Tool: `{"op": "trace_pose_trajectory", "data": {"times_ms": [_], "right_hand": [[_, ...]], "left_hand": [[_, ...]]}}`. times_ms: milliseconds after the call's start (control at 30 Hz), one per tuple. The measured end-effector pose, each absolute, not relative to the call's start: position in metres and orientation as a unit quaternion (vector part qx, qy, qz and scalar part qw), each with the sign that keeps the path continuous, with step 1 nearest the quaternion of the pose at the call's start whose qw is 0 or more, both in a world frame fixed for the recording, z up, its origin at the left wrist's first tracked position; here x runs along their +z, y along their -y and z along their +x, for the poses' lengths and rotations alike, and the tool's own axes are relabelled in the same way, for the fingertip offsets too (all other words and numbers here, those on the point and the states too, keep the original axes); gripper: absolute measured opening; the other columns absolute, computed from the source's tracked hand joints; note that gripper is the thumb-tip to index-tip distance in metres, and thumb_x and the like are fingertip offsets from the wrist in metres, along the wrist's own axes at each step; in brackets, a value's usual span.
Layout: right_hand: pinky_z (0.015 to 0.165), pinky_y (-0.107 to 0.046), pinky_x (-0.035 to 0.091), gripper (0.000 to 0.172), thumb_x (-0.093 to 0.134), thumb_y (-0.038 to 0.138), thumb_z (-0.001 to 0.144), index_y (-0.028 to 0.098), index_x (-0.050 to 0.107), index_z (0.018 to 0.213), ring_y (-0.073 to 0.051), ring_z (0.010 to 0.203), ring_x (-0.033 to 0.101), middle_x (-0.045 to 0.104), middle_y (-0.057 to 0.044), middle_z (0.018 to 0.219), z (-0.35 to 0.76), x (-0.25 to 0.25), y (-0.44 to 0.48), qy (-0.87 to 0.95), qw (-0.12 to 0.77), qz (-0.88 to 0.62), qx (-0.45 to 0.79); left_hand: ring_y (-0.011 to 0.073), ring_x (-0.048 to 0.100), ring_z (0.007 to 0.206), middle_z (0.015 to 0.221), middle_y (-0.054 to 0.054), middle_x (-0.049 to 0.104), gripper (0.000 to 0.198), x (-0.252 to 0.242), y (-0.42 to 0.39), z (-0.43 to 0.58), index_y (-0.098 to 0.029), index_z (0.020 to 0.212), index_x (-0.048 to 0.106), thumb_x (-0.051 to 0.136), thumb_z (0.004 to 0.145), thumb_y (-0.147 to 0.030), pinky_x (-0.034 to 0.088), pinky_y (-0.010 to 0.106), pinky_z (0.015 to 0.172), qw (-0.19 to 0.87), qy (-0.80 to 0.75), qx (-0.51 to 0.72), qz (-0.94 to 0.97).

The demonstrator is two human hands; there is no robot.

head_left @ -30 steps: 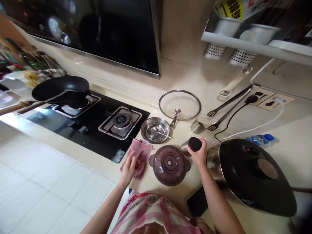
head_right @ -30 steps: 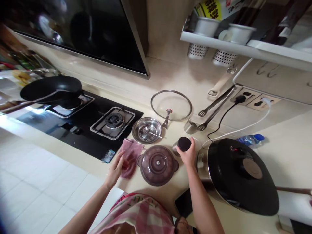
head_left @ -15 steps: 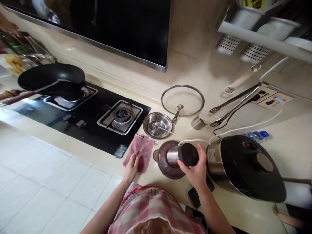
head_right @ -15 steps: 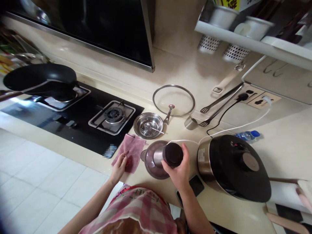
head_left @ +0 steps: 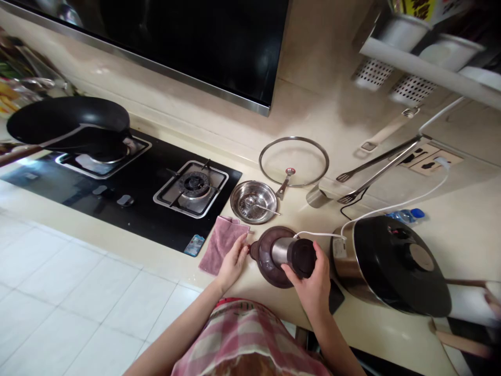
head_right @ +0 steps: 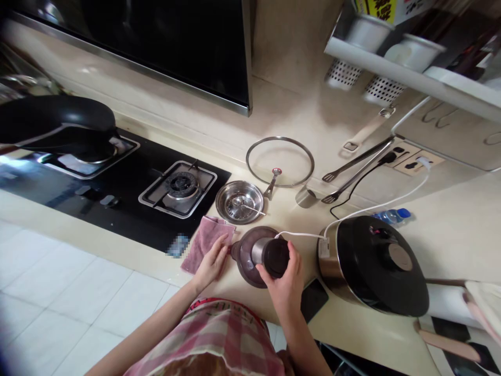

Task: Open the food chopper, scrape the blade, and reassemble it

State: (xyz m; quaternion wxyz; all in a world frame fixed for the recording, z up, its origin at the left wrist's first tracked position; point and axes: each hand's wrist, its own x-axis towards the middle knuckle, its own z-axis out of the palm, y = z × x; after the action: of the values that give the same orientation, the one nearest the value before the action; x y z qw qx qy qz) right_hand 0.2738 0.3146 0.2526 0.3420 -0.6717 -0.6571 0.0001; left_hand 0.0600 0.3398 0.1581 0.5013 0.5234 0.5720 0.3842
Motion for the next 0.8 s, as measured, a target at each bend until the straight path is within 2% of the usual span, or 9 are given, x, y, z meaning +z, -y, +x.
{"op": "trace_pose_trajectory", "data": {"times_ms": [200, 300, 367, 433, 533, 700, 800], "right_hand": [[0.086, -0.053, 0.053, 0.096, 0.069, 0.062, 0.072, 0.011, 0.032, 0.145, -0.039, 0.115, 0.056, 0.053, -0.026, 0.129, 0.261, 0.271, -0.319, 0.6, 0.255, -0.758, 0.003], [0.089, -0.056, 0.051, 0.105, 0.072, 0.059, 0.071, 0.013, 0.02, 0.15, -0.042, 0.123, 0.05, 0.044, -0.027, 0.137, 0.269, 0.278, -0.319, 0.622, 0.227, -0.746, 0.06], [0.096, -0.057, 0.047, 0.098, 0.069, 0.049, 0.077, 0.018, 0.015, 0.152, -0.041, 0.133, 0.04, 0.032, -0.025, 0.147, 0.278, 0.283, -0.318, 0.671, 0.215, -0.702, 0.102], [0.103, -0.056, 0.043, 0.084, 0.062, 0.036, 0.084, 0.025, 0.015, 0.152, -0.036, 0.138, 0.035, 0.028, -0.019, 0.152, 0.287, 0.288, -0.32, 0.719, 0.201, -0.653, 0.128], [0.102, -0.051, 0.046, 0.08, 0.06, 0.028, 0.083, 0.03, 0.017, 0.151, -0.032, 0.132, 0.045, 0.039, -0.014, 0.147, 0.29, 0.294, -0.327, 0.742, 0.182, -0.63, 0.14], [0.083, -0.052, 0.056, 0.088, 0.07, 0.037, 0.073, 0.025, 0.027, 0.149, -0.038, 0.115, 0.057, 0.052, -0.017, 0.129, 0.276, 0.301, -0.335, 0.69, 0.146, -0.704, 0.088], [0.081, -0.051, 0.056, 0.089, 0.071, 0.037, 0.071, 0.024, 0.028, 0.149, -0.038, 0.111, 0.058, 0.055, -0.016, 0.124, 0.272, 0.304, -0.337, 0.682, 0.129, -0.714, 0.086]], "left_hand": [[0.0169, 0.062, 0.092, 0.106, 0.006, 0.062, 0.051, 0.164, -0.351, 0.073, -0.02, 0.14, 0.038, 0.039, 0.094, -0.043, 0.053, 0.034, 0.086, 0.544, -0.533, 0.387, 0.52], [0.0169, 0.062, 0.092, 0.107, 0.007, 0.061, 0.052, 0.165, -0.353, 0.074, -0.02, 0.14, 0.037, 0.039, 0.094, -0.042, 0.052, 0.034, 0.086, 0.555, -0.529, 0.384, 0.514], [0.0176, 0.062, 0.096, 0.109, 0.007, 0.062, 0.052, 0.166, -0.353, 0.074, -0.019, 0.141, 0.037, 0.04, 0.094, -0.043, 0.052, 0.035, 0.089, 0.558, -0.532, 0.38, 0.511], [0.0184, 0.062, 0.098, 0.108, 0.007, 0.063, 0.053, 0.168, -0.353, 0.073, -0.019, 0.141, 0.037, 0.039, 0.094, -0.043, 0.051, 0.036, 0.09, 0.56, -0.534, 0.377, 0.509], [0.0195, 0.063, 0.099, 0.106, 0.007, 0.065, 0.055, 0.17, -0.354, 0.072, -0.019, 0.143, 0.035, 0.038, 0.094, -0.044, 0.052, 0.036, 0.09, 0.564, -0.538, 0.373, 0.504], [0.0197, 0.064, 0.1, 0.106, 0.007, 0.068, 0.06, 0.17, -0.355, 0.076, -0.017, 0.148, 0.031, 0.039, 0.095, -0.044, 0.05, 0.037, 0.093, 0.57, -0.542, 0.387, 0.481], [0.0185, 0.065, 0.097, 0.114, 0.008, 0.066, 0.06, 0.17, -0.352, 0.08, -0.019, 0.149, 0.028, 0.039, 0.095, -0.044, 0.051, 0.037, 0.092, 0.587, -0.525, 0.398, 0.471]]}}
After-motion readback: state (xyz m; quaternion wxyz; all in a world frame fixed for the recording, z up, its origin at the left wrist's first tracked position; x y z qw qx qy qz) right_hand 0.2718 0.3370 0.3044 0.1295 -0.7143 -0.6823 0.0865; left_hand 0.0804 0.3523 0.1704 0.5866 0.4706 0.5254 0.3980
